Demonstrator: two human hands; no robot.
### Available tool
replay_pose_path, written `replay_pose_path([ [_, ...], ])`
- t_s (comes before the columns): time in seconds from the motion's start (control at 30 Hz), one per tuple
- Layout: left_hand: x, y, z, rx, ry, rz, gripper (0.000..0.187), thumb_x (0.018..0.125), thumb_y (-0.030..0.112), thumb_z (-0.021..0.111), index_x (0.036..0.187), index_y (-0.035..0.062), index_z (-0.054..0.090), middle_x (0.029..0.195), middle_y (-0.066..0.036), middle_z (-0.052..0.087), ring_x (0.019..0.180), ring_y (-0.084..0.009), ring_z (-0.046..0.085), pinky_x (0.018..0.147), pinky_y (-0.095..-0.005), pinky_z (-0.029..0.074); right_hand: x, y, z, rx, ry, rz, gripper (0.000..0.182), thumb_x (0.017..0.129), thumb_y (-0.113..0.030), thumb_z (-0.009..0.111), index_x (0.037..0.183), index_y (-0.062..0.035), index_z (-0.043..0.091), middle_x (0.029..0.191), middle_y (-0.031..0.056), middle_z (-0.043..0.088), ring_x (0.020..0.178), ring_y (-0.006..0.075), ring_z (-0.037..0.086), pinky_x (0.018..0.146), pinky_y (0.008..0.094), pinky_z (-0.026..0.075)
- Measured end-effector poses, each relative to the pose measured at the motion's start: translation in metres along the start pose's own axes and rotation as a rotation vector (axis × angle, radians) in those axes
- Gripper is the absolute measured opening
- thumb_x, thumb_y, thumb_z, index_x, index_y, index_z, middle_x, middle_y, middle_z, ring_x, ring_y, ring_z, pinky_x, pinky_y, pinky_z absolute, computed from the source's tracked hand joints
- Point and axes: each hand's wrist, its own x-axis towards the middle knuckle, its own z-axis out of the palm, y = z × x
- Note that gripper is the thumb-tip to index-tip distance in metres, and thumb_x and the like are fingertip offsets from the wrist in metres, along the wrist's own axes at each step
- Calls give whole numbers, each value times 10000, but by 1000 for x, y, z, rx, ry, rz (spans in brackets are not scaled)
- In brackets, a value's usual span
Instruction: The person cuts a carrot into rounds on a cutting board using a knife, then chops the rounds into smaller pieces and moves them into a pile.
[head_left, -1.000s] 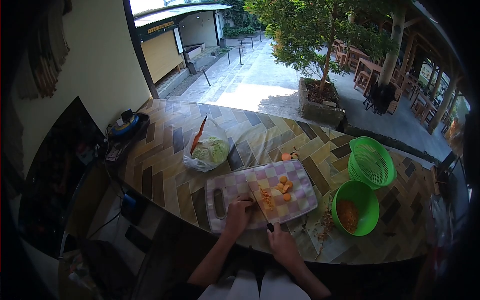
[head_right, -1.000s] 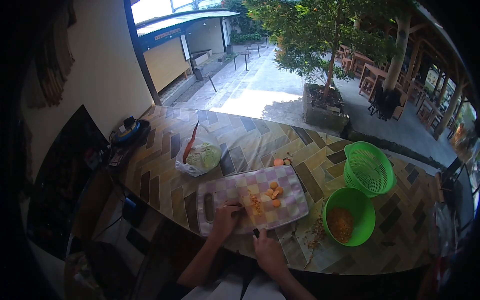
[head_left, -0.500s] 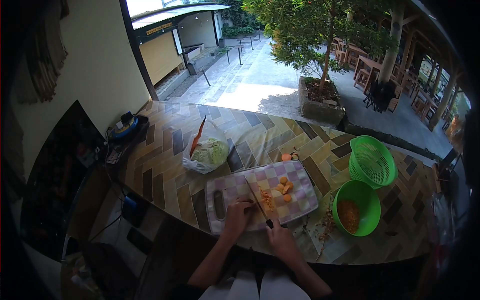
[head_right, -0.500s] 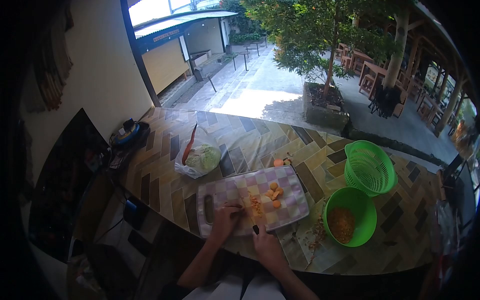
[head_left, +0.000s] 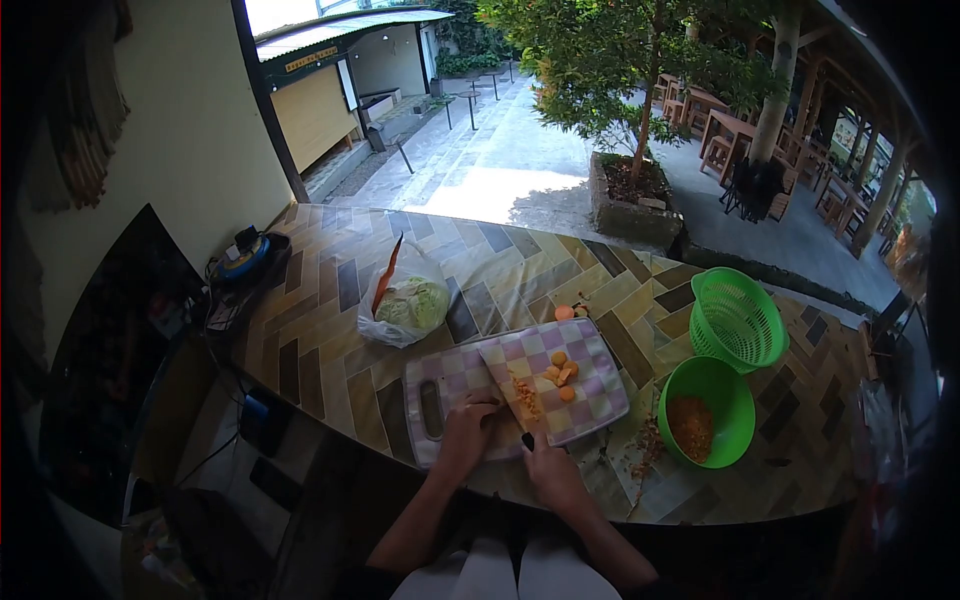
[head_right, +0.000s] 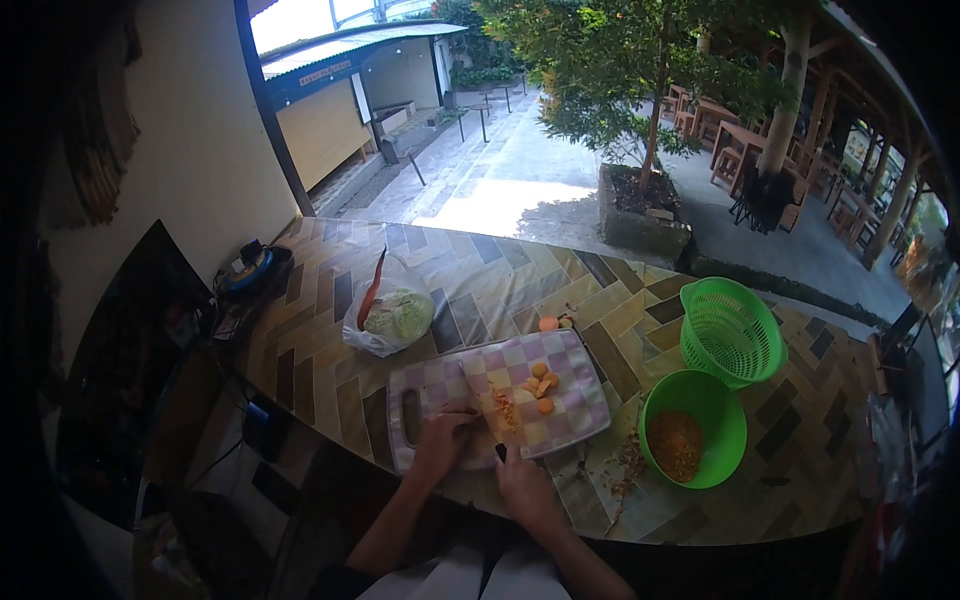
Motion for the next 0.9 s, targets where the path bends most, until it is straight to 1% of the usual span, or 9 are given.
replay_pose_path([
  [0.17, 1, 7, -4, 7, -6, -16, 257, 728, -65, 637, 952, 0, 744, 1022, -141, 710, 1008, -324, 655, 907, -388, 510, -9, 3, -2, 109, 21, -22, 262, 998, -230, 501, 1032, 26, 459, 777, 306, 639, 789, 486, 634, 677, 564, 490],
  [0.27, 0, 7, -4, 12, -2, -38, 255, 734, -59, 646, 957, 13, 747, 1033, -143, 717, 1019, -313, 661, 916, -379, 513, -12, -2, -6, 98, 1, -1, 253, 999, -224, 499, 1013, 25, 459, 769, 304, 637, 780, 479, 636, 667, 560, 490],
  [0.37, 1, 5, -2, -3, 12, -22, 238, 722, -69, 636, 926, -6, 740, 1014, -141, 711, 1010, -328, 652, 897, -395, 513, -14, -4, -6, 85, -5, -6, 250, 1003, -223, 494, 1001, 24, 453, 758, 302, 635, 774, 483, 634, 658, 561, 488],
  [0.47, 0, 2, 0, -9, 12, -46, 227, 718, -65, 637, 914, -9, 736, 1010, -143, 710, 1009, -332, 650, 895, -395, 514, -18, -9, -6, 51, -21, 16, 250, 1003, -225, 496, 1002, 20, 449, 755, 301, 636, 776, 489, 631, 657, 569, 487],
  [0.67, 1, 1, -2, -9, 7, -37, 239, 704, -73, 639, 915, -14, 733, 1004, -143, 712, 1012, -332, 650, 906, -394, 511, -11, -12, 0, -28, -46, 56, 263, 1002, -237, 496, 1042, 16, 438, 773, 302, 643, 784, 492, 632, 667, 584, 487],
  [0.77, 2, 0, -2, -27, -4, -54, 239, 701, -75, 641, 913, -15, 734, 1001, -145, 715, 1010, -329, 652, 906, -394, 510, 0, -13, 3, -38, -22, 54, 266, 999, -229, 501, 1070, 18, 436, 779, 308, 641, 783, 495, 630, 666, 586, 487],
  [0.9, 3, 3, -4, -34, 5, -74, 233, 701, -73, 644, 907, -15, 738, 1002, -148, 716, 993, -329, 657, 896, -395, 512, 3, -6, 1, 35, -14, 11, 266, 997, -226, 502, 1072, 22, 443, 777, 311, 639, 779, 491, 631, 659, 579, 486],
])
